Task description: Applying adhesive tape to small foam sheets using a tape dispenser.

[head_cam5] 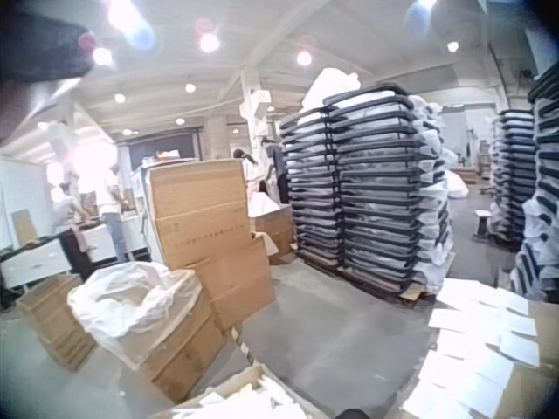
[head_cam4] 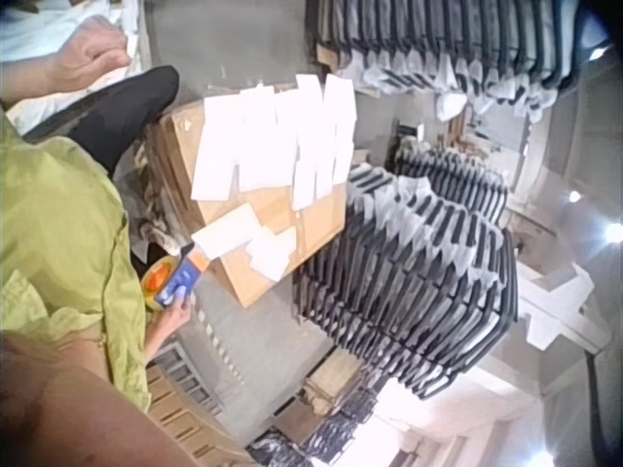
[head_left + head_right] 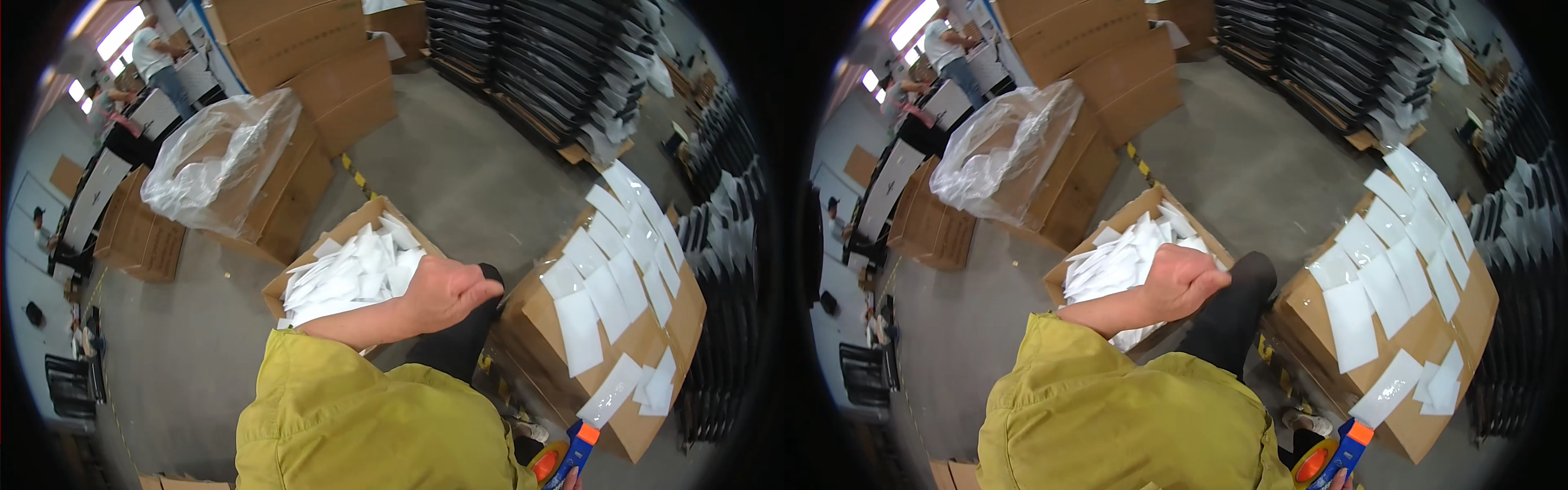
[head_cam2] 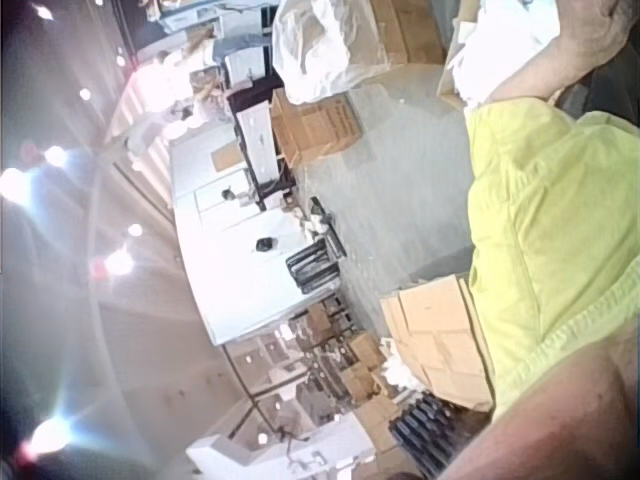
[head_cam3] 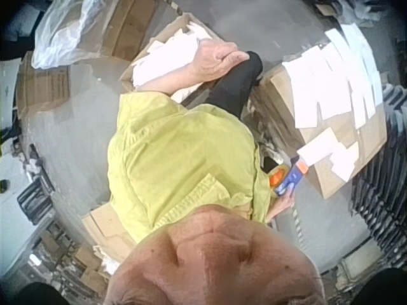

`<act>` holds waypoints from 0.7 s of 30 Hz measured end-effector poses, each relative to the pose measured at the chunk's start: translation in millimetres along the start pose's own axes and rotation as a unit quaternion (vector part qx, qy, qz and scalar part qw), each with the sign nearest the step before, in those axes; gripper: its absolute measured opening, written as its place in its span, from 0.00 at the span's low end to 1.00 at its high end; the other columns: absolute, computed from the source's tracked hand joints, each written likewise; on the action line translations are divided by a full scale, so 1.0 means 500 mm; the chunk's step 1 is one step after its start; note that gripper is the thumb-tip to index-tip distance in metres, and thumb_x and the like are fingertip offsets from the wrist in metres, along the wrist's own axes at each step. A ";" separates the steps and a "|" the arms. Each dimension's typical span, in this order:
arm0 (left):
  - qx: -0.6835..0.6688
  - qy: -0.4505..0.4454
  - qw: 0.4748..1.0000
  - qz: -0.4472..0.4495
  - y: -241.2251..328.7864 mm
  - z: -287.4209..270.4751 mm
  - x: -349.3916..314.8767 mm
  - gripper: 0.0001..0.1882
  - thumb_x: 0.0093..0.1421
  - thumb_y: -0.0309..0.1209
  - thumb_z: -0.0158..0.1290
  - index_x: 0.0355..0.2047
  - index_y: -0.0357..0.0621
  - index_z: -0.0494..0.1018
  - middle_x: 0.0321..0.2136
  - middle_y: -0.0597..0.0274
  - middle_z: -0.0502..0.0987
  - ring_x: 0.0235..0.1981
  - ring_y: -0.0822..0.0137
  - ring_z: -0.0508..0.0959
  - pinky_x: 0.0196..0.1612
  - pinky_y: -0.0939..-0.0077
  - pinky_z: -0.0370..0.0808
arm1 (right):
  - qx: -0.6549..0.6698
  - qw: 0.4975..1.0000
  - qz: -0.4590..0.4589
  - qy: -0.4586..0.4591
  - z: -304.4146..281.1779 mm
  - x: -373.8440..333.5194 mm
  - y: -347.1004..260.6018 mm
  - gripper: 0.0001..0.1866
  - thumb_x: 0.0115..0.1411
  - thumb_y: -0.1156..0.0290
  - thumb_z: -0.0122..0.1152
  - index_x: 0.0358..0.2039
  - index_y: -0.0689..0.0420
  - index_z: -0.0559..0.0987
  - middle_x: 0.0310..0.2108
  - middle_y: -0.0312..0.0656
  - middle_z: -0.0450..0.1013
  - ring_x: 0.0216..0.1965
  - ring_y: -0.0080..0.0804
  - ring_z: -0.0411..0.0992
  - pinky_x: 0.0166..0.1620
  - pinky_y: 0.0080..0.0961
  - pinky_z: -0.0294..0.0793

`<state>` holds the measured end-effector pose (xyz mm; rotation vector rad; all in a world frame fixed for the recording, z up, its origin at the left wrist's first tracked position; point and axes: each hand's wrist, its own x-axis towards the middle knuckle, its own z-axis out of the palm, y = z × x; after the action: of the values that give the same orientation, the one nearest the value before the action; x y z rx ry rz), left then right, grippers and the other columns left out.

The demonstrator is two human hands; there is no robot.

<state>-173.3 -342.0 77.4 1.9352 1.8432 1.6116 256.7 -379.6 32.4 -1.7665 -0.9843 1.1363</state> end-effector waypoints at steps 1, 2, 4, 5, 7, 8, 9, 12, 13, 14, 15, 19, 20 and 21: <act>0.031 0.013 0.994 0.104 0.012 -0.025 -0.004 0.15 0.54 0.36 0.50 0.15 0.43 0.65 0.08 0.58 0.62 0.11 0.61 0.65 0.16 0.75 0.63 | -0.002 1.000 -0.001 -0.013 -0.003 0.003 0.003 0.15 0.52 0.68 0.56 0.35 0.68 0.72 0.26 0.38 0.70 0.24 0.23 0.65 0.26 0.19 0.64; 0.073 0.020 0.988 0.132 0.031 -0.044 -0.002 0.08 0.50 0.30 0.52 0.18 0.43 0.69 0.12 0.59 0.67 0.15 0.64 0.68 0.18 0.76 0.65 | -0.027 0.999 -0.022 -0.014 -0.008 0.004 0.010 0.15 0.52 0.68 0.55 0.35 0.68 0.72 0.26 0.38 0.69 0.24 0.23 0.65 0.26 0.19 0.64; 0.089 0.060 0.980 0.170 0.047 -0.081 0.010 0.03 0.48 0.27 0.53 0.21 0.41 0.71 0.16 0.59 0.69 0.18 0.64 0.70 0.20 0.77 0.67 | -0.078 0.995 -0.064 -0.023 -0.011 0.019 0.022 0.15 0.53 0.67 0.55 0.34 0.67 0.73 0.25 0.38 0.69 0.24 0.24 0.65 0.27 0.19 0.64; 0.092 0.093 0.968 0.214 0.052 -0.098 0.022 0.05 0.45 0.23 0.54 0.24 0.40 0.72 0.20 0.59 0.71 0.21 0.64 0.71 0.21 0.78 0.68 | -0.102 0.991 -0.084 -0.021 -0.014 0.023 0.031 0.15 0.53 0.66 0.54 0.34 0.67 0.73 0.25 0.39 0.69 0.24 0.24 0.65 0.27 0.20 0.64; 0.189 0.085 0.933 0.294 0.071 -0.163 0.028 0.15 0.40 0.18 0.52 0.32 0.37 0.72 0.28 0.55 0.72 0.26 0.62 0.74 0.28 0.78 0.72 | -0.147 0.981 -0.125 -0.024 -0.014 0.043 0.046 0.15 0.53 0.65 0.54 0.33 0.67 0.73 0.24 0.39 0.69 0.23 0.24 0.64 0.27 0.20 0.64; 0.201 0.077 0.921 0.325 0.084 -0.187 0.033 0.15 0.40 0.18 0.52 0.32 0.37 0.72 0.28 0.55 0.72 0.27 0.62 0.74 0.29 0.78 0.73 | -0.169 0.975 -0.144 -0.018 -0.017 0.048 0.056 0.15 0.53 0.65 0.54 0.33 0.66 0.73 0.24 0.39 0.69 0.23 0.25 0.64 0.27 0.21 0.64; 0.216 0.070 0.907 0.355 0.100 -0.216 0.033 0.15 0.40 0.18 0.52 0.32 0.37 0.72 0.29 0.55 0.72 0.29 0.62 0.74 0.30 0.78 0.73 | -0.191 0.968 -0.165 -0.015 -0.018 0.055 0.063 0.16 0.54 0.64 0.53 0.33 0.66 0.74 0.23 0.40 0.69 0.23 0.25 0.64 0.27 0.21 0.63; 0.297 0.144 0.933 0.145 0.119 -0.298 -0.007 0.10 0.47 0.25 0.51 0.32 0.40 0.72 0.30 0.52 0.73 0.31 0.62 0.74 0.37 0.76 0.72 | -0.253 0.942 -0.220 0.007 -0.022 0.065 0.080 0.16 0.54 0.62 0.52 0.32 0.65 0.74 0.22 0.40 0.68 0.23 0.26 0.63 0.28 0.22 0.63; 0.021 0.257 0.964 0.063 0.093 -0.323 0.006 0.11 0.53 0.30 0.46 0.37 0.42 0.72 0.30 0.56 0.75 0.30 0.63 0.74 0.36 0.75 0.71 | -0.273 0.932 -0.237 0.014 -0.022 0.068 0.081 0.16 0.54 0.62 0.52 0.32 0.65 0.74 0.22 0.40 0.68 0.23 0.26 0.63 0.28 0.22 0.63; 0.470 0.355 0.801 0.111 -0.004 -0.416 0.029 0.18 0.58 0.39 0.40 0.43 0.41 0.67 0.28 0.56 0.75 0.29 0.64 0.74 0.32 0.74 0.70 | -0.270 0.932 -0.240 0.015 -0.013 0.063 0.067 0.16 0.54 0.62 0.52 0.32 0.65 0.74 0.22 0.40 0.68 0.23 0.26 0.63 0.28 0.22 0.63; 0.521 0.247 0.816 0.026 -0.102 -0.551 0.042 0.23 0.61 0.42 0.29 0.41 0.35 0.64 0.27 0.54 0.72 0.28 0.63 0.72 0.36 0.73 0.69 | -0.256 0.948 -0.186 0.007 -0.002 0.060 0.039 0.17 0.54 0.61 0.53 0.31 0.66 0.75 0.22 0.40 0.68 0.22 0.27 0.63 0.28 0.22 0.63; 0.424 0.331 0.668 -0.515 -0.298 -0.639 -0.048 0.42 0.50 0.57 0.44 0.54 0.36 0.50 0.28 0.45 0.74 0.18 0.57 0.76 0.29 0.65 0.71 | -0.125 0.992 -0.029 0.003 0.025 0.058 0.002 0.20 0.52 0.59 0.55 0.29 0.68 0.75 0.22 0.39 0.70 0.22 0.26 0.64 0.28 0.20 0.63; 0.432 0.366 0.693 -0.446 -0.347 -0.659 -0.116 0.36 0.51 0.54 0.45 0.48 0.34 0.57 0.23 0.50 0.74 0.15 0.62 0.74 0.22 0.70 0.69 | -0.123 0.992 -0.028 0.004 0.028 0.061 0.004 0.20 0.52 0.59 0.55 0.29 0.68 0.75 0.22 0.39 0.70 0.22 0.26 0.64 0.28 0.20 0.63; 0.439 0.399 0.713 -0.374 -0.417 -0.678 -0.186 0.31 0.52 0.50 0.46 0.42 0.33 0.63 0.18 0.55 0.73 0.11 0.68 0.72 0.15 0.76 0.67 | -0.115 0.993 -0.035 -0.004 0.029 0.067 0.003 0.19 0.52 0.59 0.55 0.29 0.68 0.75 0.23 0.39 0.70 0.22 0.26 0.64 0.28 0.20 0.63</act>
<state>-523.6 -550.4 47.2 0.0782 3.4964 1.3941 253.4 -346.9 16.5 -1.8917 -1.2121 1.0205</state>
